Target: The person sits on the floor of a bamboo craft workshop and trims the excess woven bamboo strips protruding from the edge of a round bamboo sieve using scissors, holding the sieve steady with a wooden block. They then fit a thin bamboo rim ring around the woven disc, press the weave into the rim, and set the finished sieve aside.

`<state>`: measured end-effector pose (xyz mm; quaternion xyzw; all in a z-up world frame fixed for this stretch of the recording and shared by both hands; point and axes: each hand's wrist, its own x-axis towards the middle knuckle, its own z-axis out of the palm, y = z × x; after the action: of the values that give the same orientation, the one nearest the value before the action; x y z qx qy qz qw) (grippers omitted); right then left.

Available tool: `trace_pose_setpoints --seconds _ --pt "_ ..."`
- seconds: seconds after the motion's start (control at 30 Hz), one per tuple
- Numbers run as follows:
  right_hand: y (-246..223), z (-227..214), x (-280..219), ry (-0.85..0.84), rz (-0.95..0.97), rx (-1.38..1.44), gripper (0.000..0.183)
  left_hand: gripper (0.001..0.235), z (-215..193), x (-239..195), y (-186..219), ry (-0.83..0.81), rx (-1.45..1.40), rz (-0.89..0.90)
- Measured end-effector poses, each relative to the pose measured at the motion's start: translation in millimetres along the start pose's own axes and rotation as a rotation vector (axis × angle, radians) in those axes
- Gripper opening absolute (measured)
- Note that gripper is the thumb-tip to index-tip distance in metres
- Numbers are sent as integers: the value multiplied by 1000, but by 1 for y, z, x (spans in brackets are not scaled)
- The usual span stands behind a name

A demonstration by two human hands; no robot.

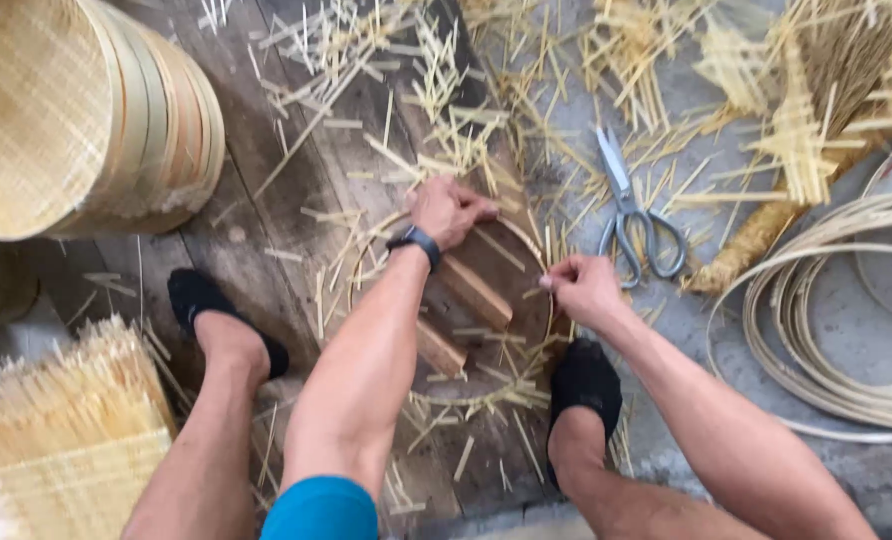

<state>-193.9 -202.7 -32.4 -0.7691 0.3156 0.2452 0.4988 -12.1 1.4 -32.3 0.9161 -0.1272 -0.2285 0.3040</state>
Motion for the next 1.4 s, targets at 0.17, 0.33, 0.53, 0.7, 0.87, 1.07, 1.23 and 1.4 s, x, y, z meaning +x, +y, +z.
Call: trace_pose_setpoints --seconds 0.17,0.33,0.53,0.7,0.87,1.07,1.23,1.4 --pt "-8 -7 -22 97 -217 -174 22 23 -46 -32 -2 216 10 80" --pt "-1 -2 -44 -167 47 52 36 24 -86 -84 -115 109 174 -336" --pt "-3 5 -48 -34 57 55 32 26 -68 -74 -165 86 -516 -558" --pt "-5 7 -57 55 -34 -21 35 26 -59 -96 -141 344 -199 -447" --pt "-22 0 -66 -4 43 -100 39 28 -45 -189 -121 451 -297 -539" --pt "25 11 -37 -121 12 253 36 26 12 -236 -162 452 -978 -918" --pt "36 11 -30 -36 7 408 28 17 18 -239 -137 524 -887 -997" --pt "13 -16 -55 -274 -26 716 27 27 -1 -272 -66 366 -1895 -750"
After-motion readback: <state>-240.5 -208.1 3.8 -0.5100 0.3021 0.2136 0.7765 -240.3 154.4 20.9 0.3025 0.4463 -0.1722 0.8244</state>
